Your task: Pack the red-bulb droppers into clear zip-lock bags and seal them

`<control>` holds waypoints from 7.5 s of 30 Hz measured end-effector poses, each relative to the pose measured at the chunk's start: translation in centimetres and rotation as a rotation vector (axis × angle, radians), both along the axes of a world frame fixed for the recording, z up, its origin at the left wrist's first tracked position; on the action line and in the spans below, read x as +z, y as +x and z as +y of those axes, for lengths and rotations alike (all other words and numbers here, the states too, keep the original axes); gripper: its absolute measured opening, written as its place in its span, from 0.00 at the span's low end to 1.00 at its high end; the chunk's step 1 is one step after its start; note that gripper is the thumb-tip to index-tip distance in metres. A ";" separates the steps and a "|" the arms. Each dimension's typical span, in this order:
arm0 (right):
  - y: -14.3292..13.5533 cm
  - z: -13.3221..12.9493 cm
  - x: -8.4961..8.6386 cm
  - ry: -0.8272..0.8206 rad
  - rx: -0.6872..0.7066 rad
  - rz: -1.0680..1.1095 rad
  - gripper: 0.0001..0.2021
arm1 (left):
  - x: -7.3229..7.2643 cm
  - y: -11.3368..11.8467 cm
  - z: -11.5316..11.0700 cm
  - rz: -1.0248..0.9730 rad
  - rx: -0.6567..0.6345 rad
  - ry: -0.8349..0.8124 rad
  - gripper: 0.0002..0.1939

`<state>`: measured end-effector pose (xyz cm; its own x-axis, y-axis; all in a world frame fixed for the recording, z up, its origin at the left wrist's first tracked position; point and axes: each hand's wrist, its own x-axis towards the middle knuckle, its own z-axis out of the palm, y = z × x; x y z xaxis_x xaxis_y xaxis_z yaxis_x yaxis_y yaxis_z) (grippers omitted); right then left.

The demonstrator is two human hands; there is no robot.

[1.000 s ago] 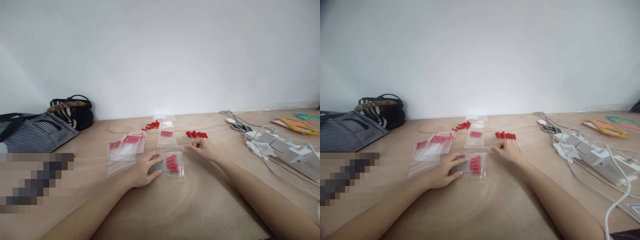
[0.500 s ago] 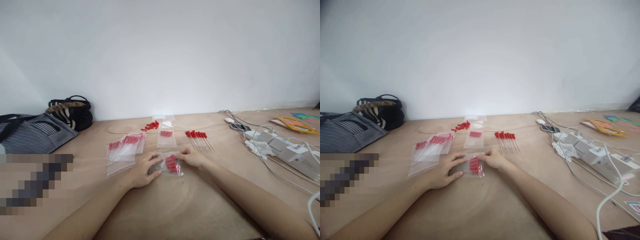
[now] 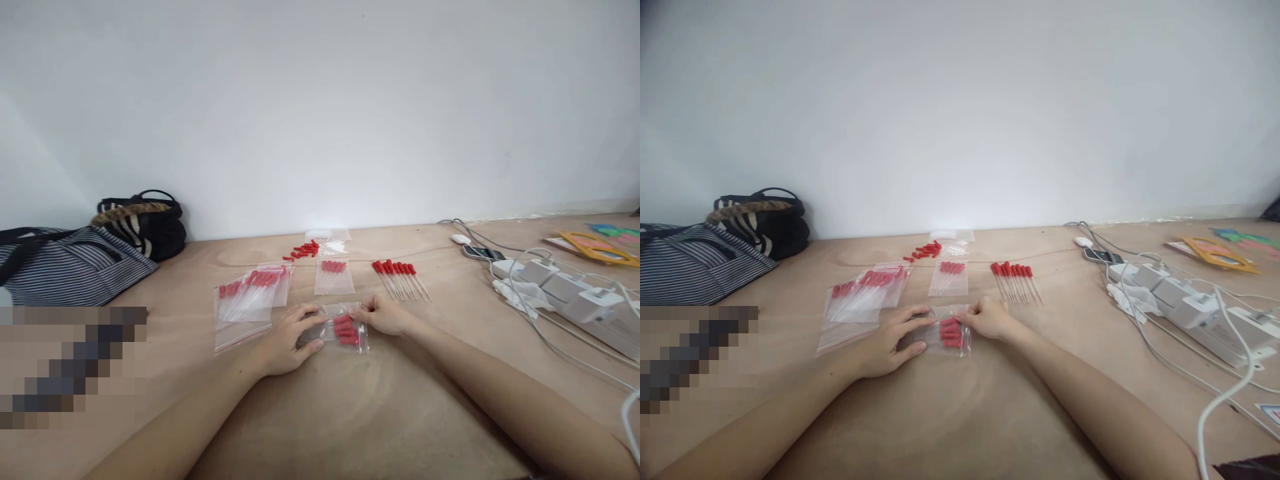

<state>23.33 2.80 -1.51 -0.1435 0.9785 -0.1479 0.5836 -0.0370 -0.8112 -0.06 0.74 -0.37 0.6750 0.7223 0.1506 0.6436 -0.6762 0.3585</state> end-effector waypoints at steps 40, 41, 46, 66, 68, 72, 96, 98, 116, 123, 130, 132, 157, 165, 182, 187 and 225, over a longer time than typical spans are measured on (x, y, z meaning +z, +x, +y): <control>1.6 0.3 -0.7 1.154 0.408 -0.499 0.11 | 0.0 -0.3 0.4 -0.043 -0.040 0.012 0.19; 1.5 0.3 -0.8 1.137 0.404 -0.497 0.11 | 0.0 -0.2 0.4 -0.049 -0.042 0.015 0.19; 1.2 0.4 -1.0 1.149 0.355 -0.547 0.12 | 0.1 -0.1 0.4 -0.077 -0.044 0.024 0.18; 4.7 0.8 -0.3 0.759 0.166 -0.512 0.24 | -0.4 -0.5 0.5 -0.017 -0.004 0.141 0.21; 4.6 0.6 -0.2 0.745 0.301 -0.466 0.25 | -0.7 -0.5 0.7 -0.067 0.072 0.239 0.21; 4.3 0.4 -0.1 0.735 0.511 -0.370 0.23 | -1.1 -0.3 0.7 -0.124 0.150 0.287 0.17; 1.1 -2.7 0.8 0.717 0.560 -0.207 0.08 | -1.4 -0.3 0.8 -0.149 0.074 0.151 0.15; 1.2 -2.5 0.8 0.725 0.572 -0.226 0.08 | -1.4 -0.4 1.0 -0.153 0.066 0.153 0.15; 0.7 -0.4 0.2 0.264 0.205 0.037 0.19 | -2.1 1.0 0.5 -0.394 0.356 0.217 0.14; -2.4 0.1 -0.3 0.158 0.019 -0.096 0.12 | -2.6 1.2 1.2 -0.356 0.288 0.102 0.25; -2.7 -1.6 -0.7 0.626 0.090 -0.122 0.04 | -2.2 1.5 0.1 -0.296 0.230 0.269 0.19; -2.5 -1.7 -0.8 0.706 0.124 -0.137 0.04 | -2.2 1.5 0.1 -0.279 0.235 0.295 0.20; 1.5 -1.4 -0.1 0.864 0.415 -0.312 0.12 | -1.2 3.2 -0.1 -0.269 -0.086 0.332 0.11; 1.1 -1.0 -1.1 1.026 0.384 -0.376 0.14 | -1.5 4.7 -0.3 -0.220 -0.066 0.420 0.11; 0.4 -0.5 -1.0 1.029 0.374 -0.389 0.10 | -2.2 4.5 0.1 -0.279 -0.042 0.470 0.11; 0.3 -0.3 -0.9 1.001 0.381 -0.390 0.12 | -2.5 4.4 0.2 -0.294 -0.027 0.461 0.11; -0.7 -1.6 -1.4 1.081 0.305 -0.307 0.12 | -1.7 2.8 0.6 -0.159 -0.209 0.701 0.10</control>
<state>22.66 1.17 -2.95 -0.4981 0.5468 0.6730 0.6264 0.7636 -0.1567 2.73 1.36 -2.06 0.7194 0.2798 0.6357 0.4528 -0.8830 -0.1238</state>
